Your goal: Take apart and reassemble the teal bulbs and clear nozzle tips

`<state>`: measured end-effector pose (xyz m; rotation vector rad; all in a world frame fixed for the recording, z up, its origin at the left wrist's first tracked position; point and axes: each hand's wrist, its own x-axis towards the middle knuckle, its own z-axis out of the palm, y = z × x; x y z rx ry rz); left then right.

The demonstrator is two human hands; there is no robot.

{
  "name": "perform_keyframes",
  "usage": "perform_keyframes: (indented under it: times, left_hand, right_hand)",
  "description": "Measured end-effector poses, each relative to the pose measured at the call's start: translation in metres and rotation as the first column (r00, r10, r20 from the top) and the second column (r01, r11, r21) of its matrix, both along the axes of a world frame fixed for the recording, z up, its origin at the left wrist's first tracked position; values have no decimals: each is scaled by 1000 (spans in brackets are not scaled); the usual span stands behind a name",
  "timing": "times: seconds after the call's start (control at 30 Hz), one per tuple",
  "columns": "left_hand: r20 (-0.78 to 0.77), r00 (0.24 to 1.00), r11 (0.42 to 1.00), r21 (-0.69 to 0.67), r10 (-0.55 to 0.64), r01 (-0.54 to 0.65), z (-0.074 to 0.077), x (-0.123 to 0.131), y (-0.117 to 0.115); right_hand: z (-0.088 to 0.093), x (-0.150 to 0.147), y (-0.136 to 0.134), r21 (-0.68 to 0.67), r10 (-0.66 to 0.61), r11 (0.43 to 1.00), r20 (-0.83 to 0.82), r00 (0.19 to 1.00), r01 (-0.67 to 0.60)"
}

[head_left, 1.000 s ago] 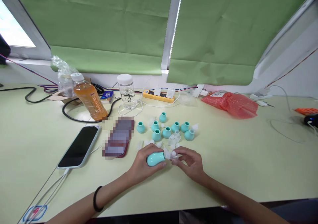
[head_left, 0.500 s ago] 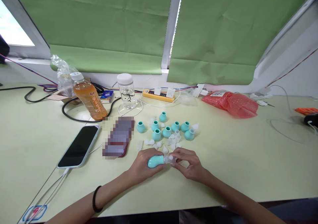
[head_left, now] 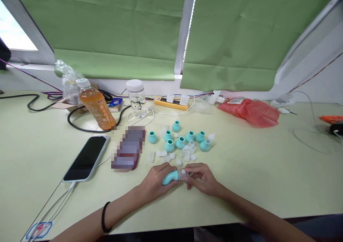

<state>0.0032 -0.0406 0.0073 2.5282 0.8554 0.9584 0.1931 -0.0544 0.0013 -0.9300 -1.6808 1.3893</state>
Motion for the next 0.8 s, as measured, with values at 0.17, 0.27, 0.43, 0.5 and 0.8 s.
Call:
perform_keyframes:
  times: [0.17,0.27,0.43,0.5,0.8]
  left_hand:
    - [-71,997,998,63,-20,25,-1,-1,0]
    - [-114,993,996,78,-37,46,-1,-1,-1]
    - [-89,995,994,99,-47,56,-1,-1,-1]
    - [-29,999,991,128,-29,33,-2,0,-2]
    - [297,938,981,23,179,-194,3,-2,2]
  right_hand:
    - [0,0,2,-113,40,993,-59,997,-46]
    - [-2,1,3,-177,46,982,-81,996,-60]
    - [-3,0,3,-251,27,967,-78,997,-46]
    - [-2,-1,1,-227,-7,974,-83,996,-12]
    - [-7,2,8,509,-322,854,357,877,106]
